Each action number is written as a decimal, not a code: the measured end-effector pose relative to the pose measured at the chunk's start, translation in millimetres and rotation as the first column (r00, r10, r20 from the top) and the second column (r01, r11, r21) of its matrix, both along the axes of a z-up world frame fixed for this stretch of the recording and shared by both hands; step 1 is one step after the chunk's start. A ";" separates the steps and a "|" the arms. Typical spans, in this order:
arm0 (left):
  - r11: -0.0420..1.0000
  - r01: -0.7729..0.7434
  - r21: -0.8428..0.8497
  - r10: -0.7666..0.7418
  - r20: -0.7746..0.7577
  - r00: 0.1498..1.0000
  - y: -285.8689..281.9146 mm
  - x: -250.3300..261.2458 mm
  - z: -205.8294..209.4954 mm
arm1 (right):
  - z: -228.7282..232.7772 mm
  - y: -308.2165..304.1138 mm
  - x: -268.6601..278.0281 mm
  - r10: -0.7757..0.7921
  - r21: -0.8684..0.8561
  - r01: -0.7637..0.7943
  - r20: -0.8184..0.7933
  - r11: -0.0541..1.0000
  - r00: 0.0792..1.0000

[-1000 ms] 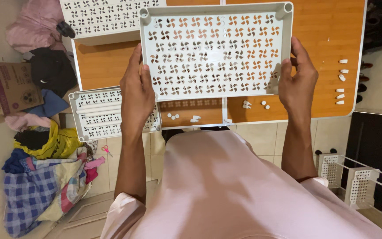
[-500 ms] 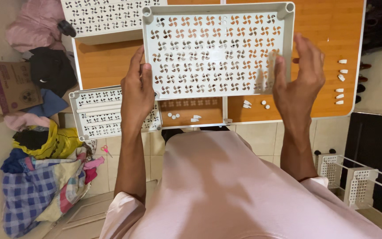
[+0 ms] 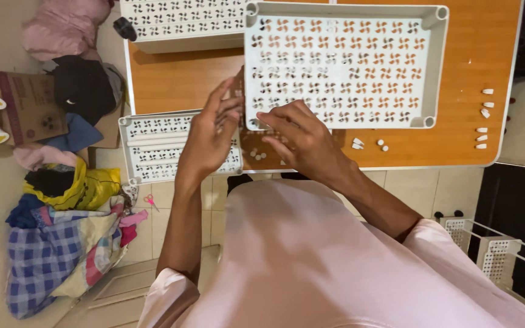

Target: The person assembles a white plastic storage rack by inserting white cylindrical poles into perforated panels and securing them with small white connectors. The person repeatedly aligns and fits the poles and connectors to build the frame on a wooden table.

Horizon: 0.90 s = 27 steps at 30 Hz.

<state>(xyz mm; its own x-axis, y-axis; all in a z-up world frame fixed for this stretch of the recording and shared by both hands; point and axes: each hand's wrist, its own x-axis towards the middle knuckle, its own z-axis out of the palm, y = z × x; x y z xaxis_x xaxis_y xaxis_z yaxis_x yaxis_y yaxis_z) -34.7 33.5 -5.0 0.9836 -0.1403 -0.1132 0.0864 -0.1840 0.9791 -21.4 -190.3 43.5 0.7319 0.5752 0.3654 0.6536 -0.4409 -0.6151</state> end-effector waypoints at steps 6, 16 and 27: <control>0.989 0.142 -0.038 -0.142 -0.007 0.990 1.8 -3.5 -1.1 | -0.2 14.7 -1.7 -0.049 -0.082 0.057 0.099 0.995 0.994; 0.919 0.188 -0.347 -0.213 -0.036 0.976 -11.4 11.6 -50.7 | 4.2 17.2 -2.2 -0.102 -0.102 0.096 -0.062 0.990 0.993; 0.737 0.232 -0.635 -0.190 0.134 0.973 -48.1 25.2 -72.8 | 10.4 -4.6 3.8 -0.167 -0.121 0.177 0.091 0.977 0.982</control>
